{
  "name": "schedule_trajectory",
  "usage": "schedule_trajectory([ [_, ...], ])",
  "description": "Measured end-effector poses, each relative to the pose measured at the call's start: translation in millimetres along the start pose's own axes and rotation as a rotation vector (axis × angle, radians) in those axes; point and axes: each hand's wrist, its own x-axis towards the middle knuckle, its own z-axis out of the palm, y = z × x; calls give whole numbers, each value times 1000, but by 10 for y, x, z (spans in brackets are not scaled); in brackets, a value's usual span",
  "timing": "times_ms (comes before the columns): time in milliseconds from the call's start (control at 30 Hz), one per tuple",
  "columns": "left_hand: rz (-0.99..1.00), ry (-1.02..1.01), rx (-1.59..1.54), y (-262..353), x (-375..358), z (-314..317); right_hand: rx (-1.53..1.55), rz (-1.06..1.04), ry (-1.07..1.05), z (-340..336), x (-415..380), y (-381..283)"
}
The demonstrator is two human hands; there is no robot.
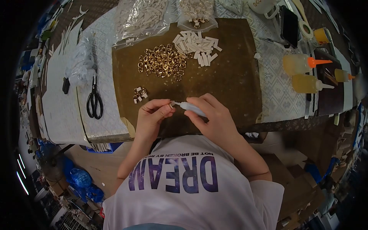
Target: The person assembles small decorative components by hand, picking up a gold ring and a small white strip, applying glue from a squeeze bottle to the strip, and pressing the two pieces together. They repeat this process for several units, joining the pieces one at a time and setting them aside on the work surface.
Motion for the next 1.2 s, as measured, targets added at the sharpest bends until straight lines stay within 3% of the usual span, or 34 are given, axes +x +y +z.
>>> schedule_trajectory([
  [100,-19,6,-41,-1,1,9,26,-41,6,4,5,48],
  [200,-61,13,-141,43,-8,33,245,64,-59,-43,17,143],
  [333,-81,10,-199,90,10,28,1038,378,-49,-54,-15,417],
  [433,-84,10,-183,103,24,23,1197,255,51,-66,-8,547],
  [533,-68,8,-142,101,32,29,1053,234,137,-144,14,524],
  [633,-55,15,-99,91,31,41,723,194,240,-186,47,616],
  [733,-52,27,-63,77,32,38,403,-7,483,-179,140,763],
  [833,-55,37,-44,80,27,50,152,22,544,-262,173,802],
  [1200,-62,60,-13,79,31,43,74,53,584,-244,172,948],
])
